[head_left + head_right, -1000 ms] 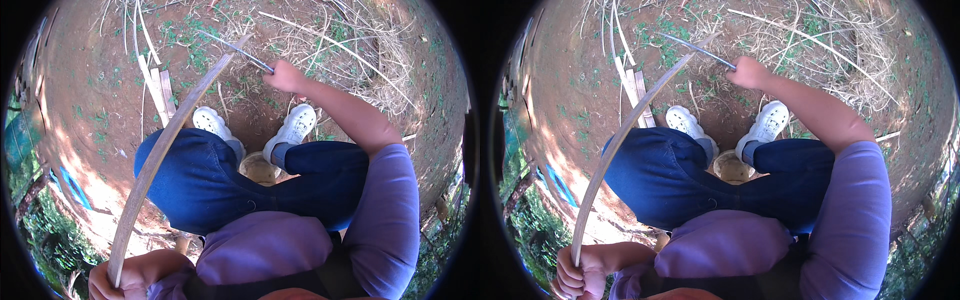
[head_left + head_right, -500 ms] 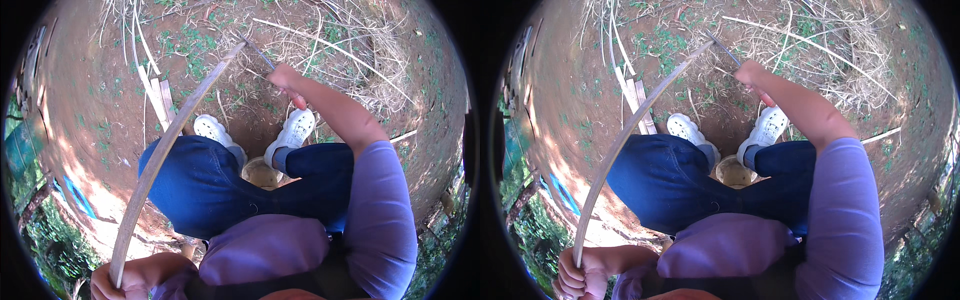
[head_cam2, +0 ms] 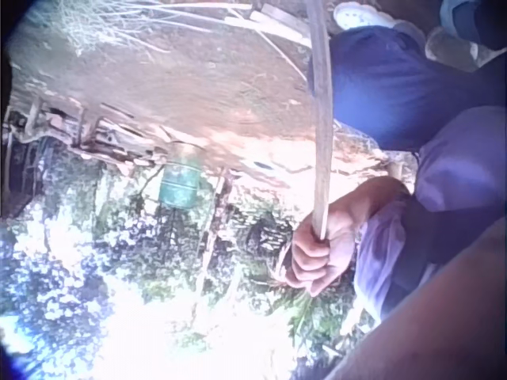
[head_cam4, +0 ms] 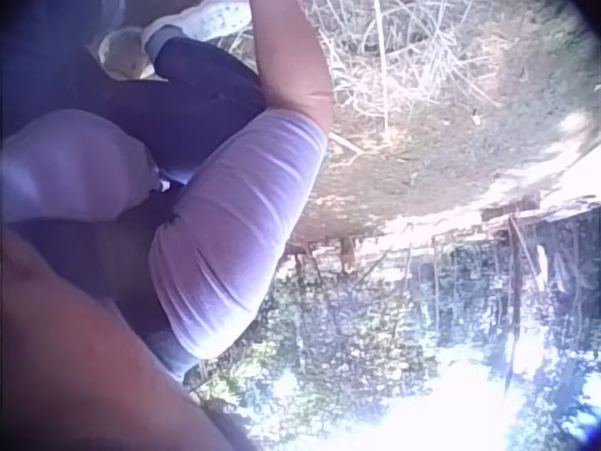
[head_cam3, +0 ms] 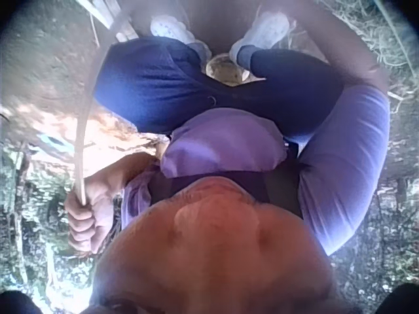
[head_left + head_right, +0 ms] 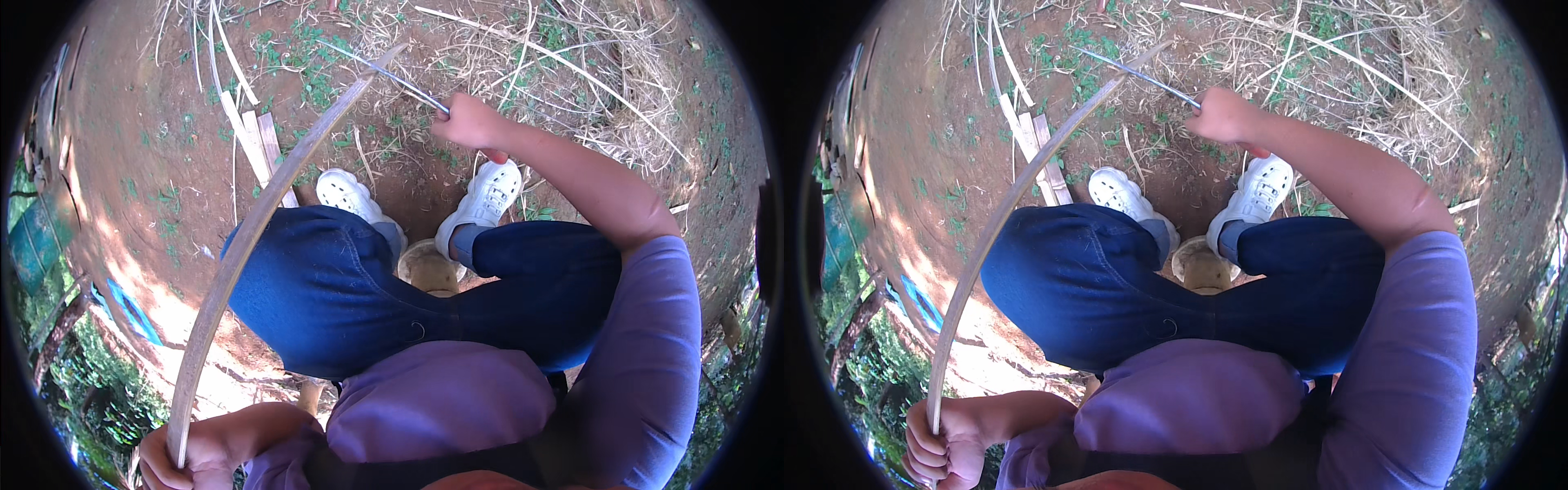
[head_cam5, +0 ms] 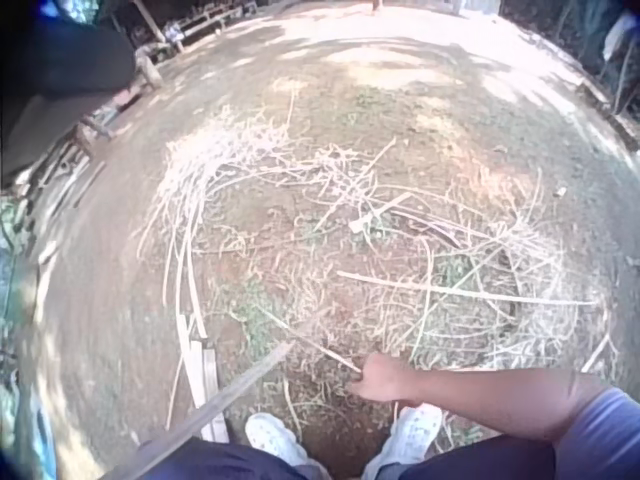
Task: The person holds long bamboo strips and shaves the surface using a blade, turning the strips to reach different sides.
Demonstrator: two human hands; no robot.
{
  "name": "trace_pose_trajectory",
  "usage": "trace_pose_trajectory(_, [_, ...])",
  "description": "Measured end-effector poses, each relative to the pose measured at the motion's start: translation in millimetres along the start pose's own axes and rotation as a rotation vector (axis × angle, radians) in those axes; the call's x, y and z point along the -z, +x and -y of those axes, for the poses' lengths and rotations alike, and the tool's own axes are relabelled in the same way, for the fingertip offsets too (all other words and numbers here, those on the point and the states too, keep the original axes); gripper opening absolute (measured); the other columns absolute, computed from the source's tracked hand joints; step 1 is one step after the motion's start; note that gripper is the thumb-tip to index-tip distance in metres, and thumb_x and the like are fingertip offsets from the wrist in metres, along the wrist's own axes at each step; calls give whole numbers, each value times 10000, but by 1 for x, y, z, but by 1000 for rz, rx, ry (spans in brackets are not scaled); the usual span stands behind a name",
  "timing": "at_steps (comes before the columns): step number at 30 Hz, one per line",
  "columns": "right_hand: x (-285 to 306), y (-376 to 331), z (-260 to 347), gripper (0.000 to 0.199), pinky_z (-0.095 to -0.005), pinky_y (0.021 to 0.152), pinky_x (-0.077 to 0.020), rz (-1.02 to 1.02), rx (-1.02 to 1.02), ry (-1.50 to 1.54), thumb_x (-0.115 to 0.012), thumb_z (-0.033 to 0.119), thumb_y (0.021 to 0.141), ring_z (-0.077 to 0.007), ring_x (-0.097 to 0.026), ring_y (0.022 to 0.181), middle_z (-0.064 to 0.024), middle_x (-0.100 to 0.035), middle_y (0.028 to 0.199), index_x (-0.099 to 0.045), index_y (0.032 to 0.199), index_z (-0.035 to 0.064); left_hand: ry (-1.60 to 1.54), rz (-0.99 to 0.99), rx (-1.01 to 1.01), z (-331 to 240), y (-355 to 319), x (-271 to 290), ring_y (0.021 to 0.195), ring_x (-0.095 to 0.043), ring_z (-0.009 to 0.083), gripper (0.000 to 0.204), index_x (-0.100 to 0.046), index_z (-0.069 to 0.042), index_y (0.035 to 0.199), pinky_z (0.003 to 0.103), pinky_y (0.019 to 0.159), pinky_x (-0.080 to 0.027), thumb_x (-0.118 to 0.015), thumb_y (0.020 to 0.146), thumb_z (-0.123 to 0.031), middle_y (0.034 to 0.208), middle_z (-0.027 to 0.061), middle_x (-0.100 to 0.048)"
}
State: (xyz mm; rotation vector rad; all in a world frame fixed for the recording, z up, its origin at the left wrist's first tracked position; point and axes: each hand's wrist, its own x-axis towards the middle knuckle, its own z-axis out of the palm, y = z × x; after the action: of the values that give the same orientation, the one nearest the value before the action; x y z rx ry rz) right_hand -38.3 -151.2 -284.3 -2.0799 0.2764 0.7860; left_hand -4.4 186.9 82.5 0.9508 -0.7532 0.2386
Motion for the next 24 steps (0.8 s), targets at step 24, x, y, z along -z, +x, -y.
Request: trace_pose_trajectory(24, [22,51,2,414,-425,607,-556,87,-331,-45,-597,305,896,-296,-658,554,-188,-635,601,-680,763,-78,163,-257,19,-22,23,3,421,-339,43,434,-461,-183,561,194,448,-294,-601,919,-382,475,-114,-393])
